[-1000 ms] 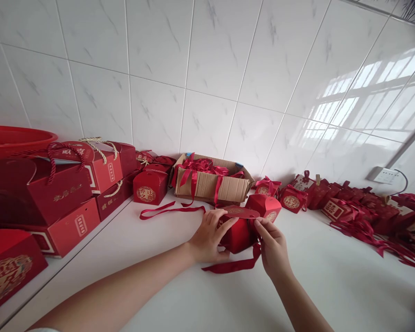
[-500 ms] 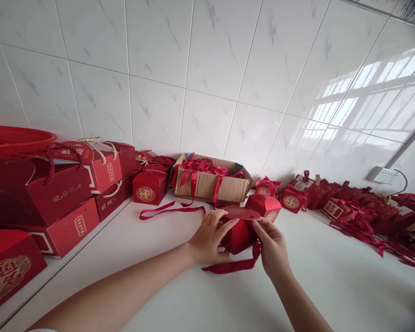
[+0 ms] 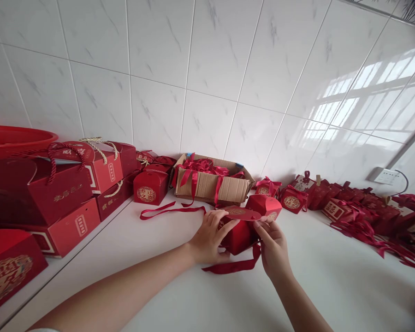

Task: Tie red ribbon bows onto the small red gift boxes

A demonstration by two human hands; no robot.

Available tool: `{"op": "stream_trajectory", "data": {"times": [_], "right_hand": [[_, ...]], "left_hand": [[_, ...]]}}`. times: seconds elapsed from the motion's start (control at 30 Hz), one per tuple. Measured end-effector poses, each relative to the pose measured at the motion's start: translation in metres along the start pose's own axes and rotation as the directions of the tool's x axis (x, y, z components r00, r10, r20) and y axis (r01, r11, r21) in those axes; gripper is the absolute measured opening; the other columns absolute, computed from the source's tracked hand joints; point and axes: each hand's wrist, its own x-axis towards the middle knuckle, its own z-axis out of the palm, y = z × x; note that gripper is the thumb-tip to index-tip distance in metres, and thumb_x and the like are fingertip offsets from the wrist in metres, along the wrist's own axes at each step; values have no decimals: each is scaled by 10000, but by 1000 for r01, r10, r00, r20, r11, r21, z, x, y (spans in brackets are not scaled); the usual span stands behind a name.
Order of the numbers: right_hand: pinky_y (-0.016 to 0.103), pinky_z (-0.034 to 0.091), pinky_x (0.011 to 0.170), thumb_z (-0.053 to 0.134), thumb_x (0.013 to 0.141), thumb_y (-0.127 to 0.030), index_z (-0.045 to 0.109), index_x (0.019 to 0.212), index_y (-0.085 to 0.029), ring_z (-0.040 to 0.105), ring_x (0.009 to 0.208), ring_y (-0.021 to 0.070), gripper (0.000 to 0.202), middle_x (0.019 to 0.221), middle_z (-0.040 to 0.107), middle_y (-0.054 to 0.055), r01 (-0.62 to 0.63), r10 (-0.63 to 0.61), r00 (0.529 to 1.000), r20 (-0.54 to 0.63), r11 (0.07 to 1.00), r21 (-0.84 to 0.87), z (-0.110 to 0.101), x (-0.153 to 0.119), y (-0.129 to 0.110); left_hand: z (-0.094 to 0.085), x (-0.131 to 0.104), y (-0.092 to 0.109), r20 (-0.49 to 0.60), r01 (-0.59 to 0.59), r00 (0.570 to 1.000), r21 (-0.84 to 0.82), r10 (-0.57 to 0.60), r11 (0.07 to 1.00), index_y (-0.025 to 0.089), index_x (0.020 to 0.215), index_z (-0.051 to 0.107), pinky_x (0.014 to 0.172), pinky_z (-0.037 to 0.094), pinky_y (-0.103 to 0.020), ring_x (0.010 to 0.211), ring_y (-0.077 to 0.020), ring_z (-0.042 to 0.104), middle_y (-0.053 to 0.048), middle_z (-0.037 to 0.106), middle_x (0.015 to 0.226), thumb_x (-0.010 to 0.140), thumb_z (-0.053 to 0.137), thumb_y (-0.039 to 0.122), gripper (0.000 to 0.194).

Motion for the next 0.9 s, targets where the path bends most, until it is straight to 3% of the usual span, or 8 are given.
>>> {"op": "stream_trajectory", "data": {"times": [0.3,0.53,0.73,0.9], "right_hand": [[233,470,612,730,728,-300,495,818,-240,599,681,128,259,764,672,-15,57,-58,998,15,998,26,1,1,0],[279,489,706,686,760,-350,591,1141,-303,612,836,165,396,952,682,18,74,-72,997,23,991,-110,1,-2,-2],[290,494,650,658,751,-383,708,994,-275,607,854,209,270,985,697,30,46,-39,999,35,978,-204,-1,-5,-3],[255,435,575,665,754,-397,688,913,-240,535,702,157,224,828,648,29,88,-85,996,23,957,-275,0,-5,-2]], "left_hand": [[0,-1,0,16,0,1000,-2,0,1000,245,1358,242,956,321,-559,1176,-349,345,-145,310,1255,596,620,282,851],[1,-1,0,18,-11,1000,2,11,1000,235,1350,260,965,308,-562,1180,-347,340,-146,306,1261,591,616,273,840],[0,0,0,19,-2,1000,4,2,1000,232,1355,252,960,313,-558,1178,-355,338,-151,306,1257,602,614,286,837],[-1,-1,0,41,15,999,10,-15,1000,229,1357,263,964,313,-552,1186,-358,339,-151,321,1255,604,614,296,833]]}}
